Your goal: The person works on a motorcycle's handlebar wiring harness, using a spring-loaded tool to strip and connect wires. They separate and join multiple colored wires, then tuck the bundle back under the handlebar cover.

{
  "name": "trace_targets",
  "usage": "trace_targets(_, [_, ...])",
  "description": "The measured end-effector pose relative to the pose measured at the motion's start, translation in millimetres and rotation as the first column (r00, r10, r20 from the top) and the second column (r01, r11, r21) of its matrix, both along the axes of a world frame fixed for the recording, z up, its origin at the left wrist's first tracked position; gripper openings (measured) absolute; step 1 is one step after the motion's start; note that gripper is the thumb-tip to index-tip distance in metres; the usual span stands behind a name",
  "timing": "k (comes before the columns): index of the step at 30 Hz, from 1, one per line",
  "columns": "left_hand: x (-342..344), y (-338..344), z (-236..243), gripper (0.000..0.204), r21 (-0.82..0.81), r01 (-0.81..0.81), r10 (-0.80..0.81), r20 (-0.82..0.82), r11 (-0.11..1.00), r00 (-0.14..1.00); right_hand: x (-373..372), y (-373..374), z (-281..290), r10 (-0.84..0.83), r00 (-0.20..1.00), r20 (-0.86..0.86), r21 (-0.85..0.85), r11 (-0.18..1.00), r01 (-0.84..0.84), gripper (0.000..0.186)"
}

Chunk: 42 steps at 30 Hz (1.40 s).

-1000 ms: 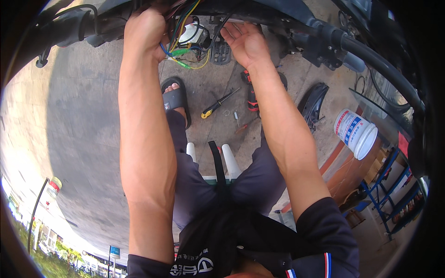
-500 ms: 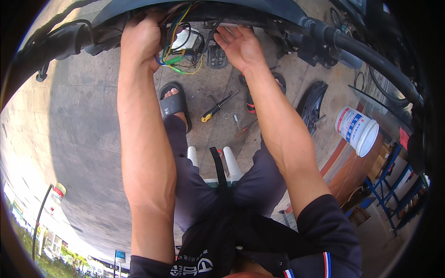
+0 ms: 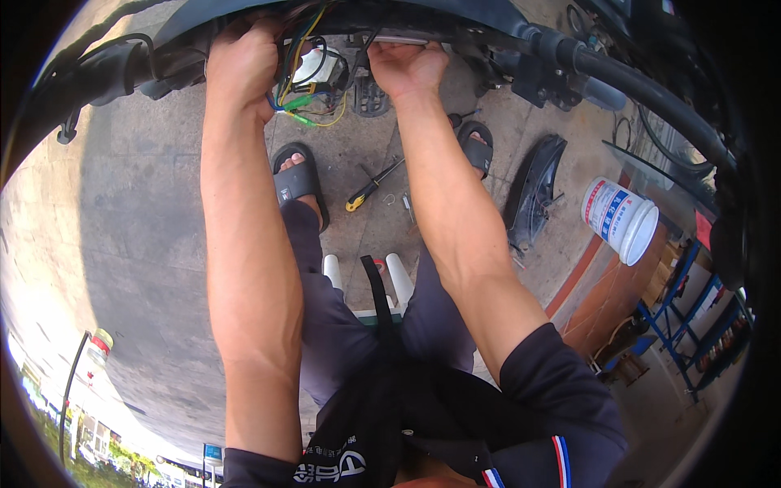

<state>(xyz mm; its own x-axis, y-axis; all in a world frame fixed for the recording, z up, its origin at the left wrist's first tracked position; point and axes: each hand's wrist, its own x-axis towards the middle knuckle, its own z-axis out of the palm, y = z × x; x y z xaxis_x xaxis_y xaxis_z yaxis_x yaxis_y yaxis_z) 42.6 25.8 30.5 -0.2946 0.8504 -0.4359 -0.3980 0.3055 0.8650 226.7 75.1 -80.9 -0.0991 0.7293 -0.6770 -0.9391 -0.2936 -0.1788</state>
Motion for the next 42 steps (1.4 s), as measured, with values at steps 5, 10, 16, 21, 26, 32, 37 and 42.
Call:
trace_targets(5, [17.8, -3.1, 19.1, 0.027, 0.092, -0.080, 0.092, -0.143, 0.993, 0.985, 3.3, 6.5, -28.7, 0.084, 0.996, 0.016, 0.187, 0.979, -0.086, 0.029])
trace_targets(10, [16.4, 2.1, 17.7, 0.029, 0.101, -0.085, 0.097, -0.120, 0.991, 0.988, 11.0, 9.4, -37.2, 0.128, 0.992, 0.003, 0.278, 0.953, -0.124, 0.032])
trace_targets(16, [14.9, 0.4, 12.2, 0.026, 0.051, -0.134, 0.141, -0.148, 0.990, 0.979, 13.0, 11.3, -25.8, 0.096, 0.995, 0.012, 0.230, 0.969, -0.096, 0.045])
trace_targets(21, [13.6, 0.7, 11.4, 0.026, 0.089, -0.135, 0.146, -0.132, 0.987, 0.980, 9.8, 9.0, -22.1, 0.096, 0.994, 0.042, 0.233, 0.967, -0.104, 0.052])
trace_targets(26, [17.7, -3.5, 19.0, 0.026, 0.109, -0.115, 0.125, -0.097, 0.987, 0.987, 3.9, 7.8, -23.6, 0.057, 0.996, 0.071, 0.154, 0.986, -0.068, 0.029])
trace_targets(32, [19.1, 0.5, 18.6, 0.027, 0.097, -0.101, 0.108, -0.065, 0.990, 0.992, -4.1, 2.0, -7.1, 0.063, 0.998, 0.004, 0.175, 0.983, -0.062, 0.039])
trace_targets(37, [17.8, 1.9, 16.4, 0.029, 0.078, -0.082, 0.089, -0.097, 0.994, 0.991, -14.5, -7.6, 13.8, 0.097, 0.985, -0.141, 0.050, 0.995, -0.091, 0.058])
trace_targets(42, [17.8, 2.2, 19.1, 0.030, 0.044, -0.082, 0.085, -0.077, 0.996, 0.993, -9.9, -6.4, 19.2, 0.165, 0.972, -0.167, 0.111, 0.983, -0.148, 0.061])
